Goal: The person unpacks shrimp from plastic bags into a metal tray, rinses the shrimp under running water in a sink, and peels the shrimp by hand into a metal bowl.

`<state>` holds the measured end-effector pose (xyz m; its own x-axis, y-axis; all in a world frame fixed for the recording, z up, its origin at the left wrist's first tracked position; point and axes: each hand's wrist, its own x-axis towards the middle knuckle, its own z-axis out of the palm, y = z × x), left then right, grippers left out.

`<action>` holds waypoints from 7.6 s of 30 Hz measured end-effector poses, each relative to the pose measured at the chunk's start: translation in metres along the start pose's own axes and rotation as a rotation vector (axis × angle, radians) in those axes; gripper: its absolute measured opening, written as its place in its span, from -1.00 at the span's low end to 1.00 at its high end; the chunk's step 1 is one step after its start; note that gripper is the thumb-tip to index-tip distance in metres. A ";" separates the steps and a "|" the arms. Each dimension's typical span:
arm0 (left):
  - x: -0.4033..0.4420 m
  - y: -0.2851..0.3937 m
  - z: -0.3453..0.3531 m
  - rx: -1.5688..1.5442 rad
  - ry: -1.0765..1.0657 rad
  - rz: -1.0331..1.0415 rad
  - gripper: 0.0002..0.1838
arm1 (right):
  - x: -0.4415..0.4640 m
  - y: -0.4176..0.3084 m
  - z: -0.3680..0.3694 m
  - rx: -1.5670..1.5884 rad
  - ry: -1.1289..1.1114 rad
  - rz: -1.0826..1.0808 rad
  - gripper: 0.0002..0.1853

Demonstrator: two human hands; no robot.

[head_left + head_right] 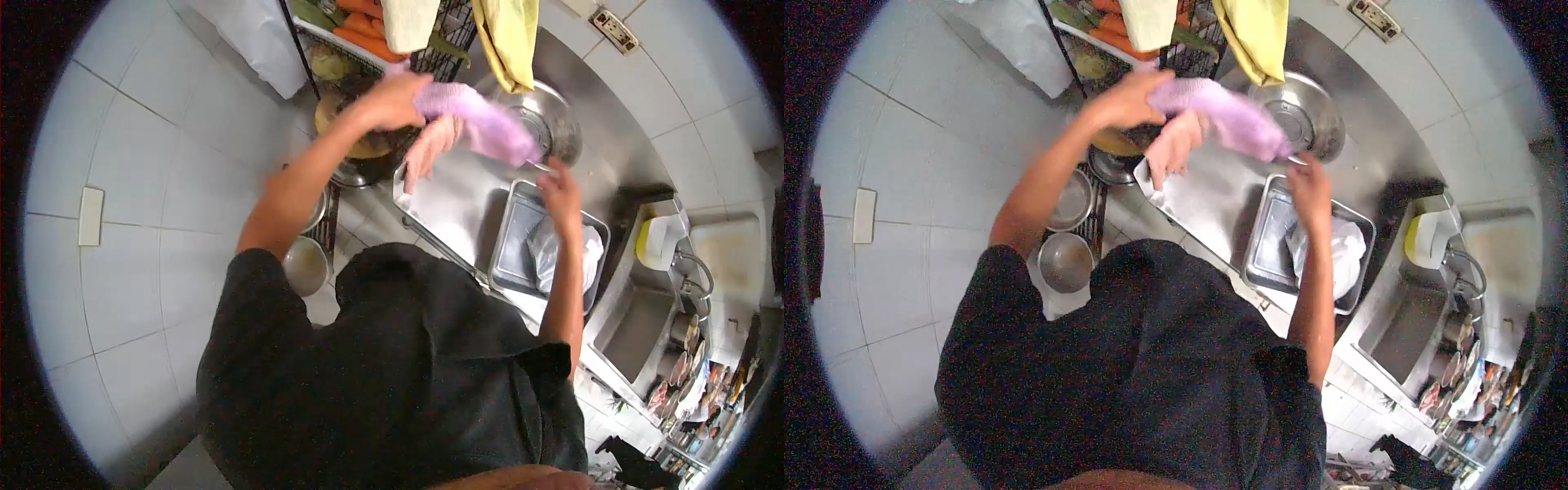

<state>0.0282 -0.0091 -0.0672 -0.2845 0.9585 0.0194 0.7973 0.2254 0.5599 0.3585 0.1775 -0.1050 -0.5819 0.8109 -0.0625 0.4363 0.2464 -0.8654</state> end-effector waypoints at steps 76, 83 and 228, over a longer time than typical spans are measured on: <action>0.060 0.272 0.316 -0.203 -0.001 0.441 -0.77 | -0.115 0.169 -0.149 0.174 0.682 0.132 -0.79; 0.021 0.218 0.271 -0.368 -0.094 0.228 -0.77 | -0.135 0.178 -0.172 -0.250 0.576 0.013 -0.76; 0.094 0.291 0.078 -0.816 0.040 0.460 -0.77 | -0.051 -0.106 -0.162 -0.234 0.795 -0.290 -0.83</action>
<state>0.2751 0.1606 0.0327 -0.0637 0.9129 0.4032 0.2203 -0.3812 0.8979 0.4534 0.1960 0.0703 -0.0794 0.8077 0.5842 0.5260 0.5318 -0.6637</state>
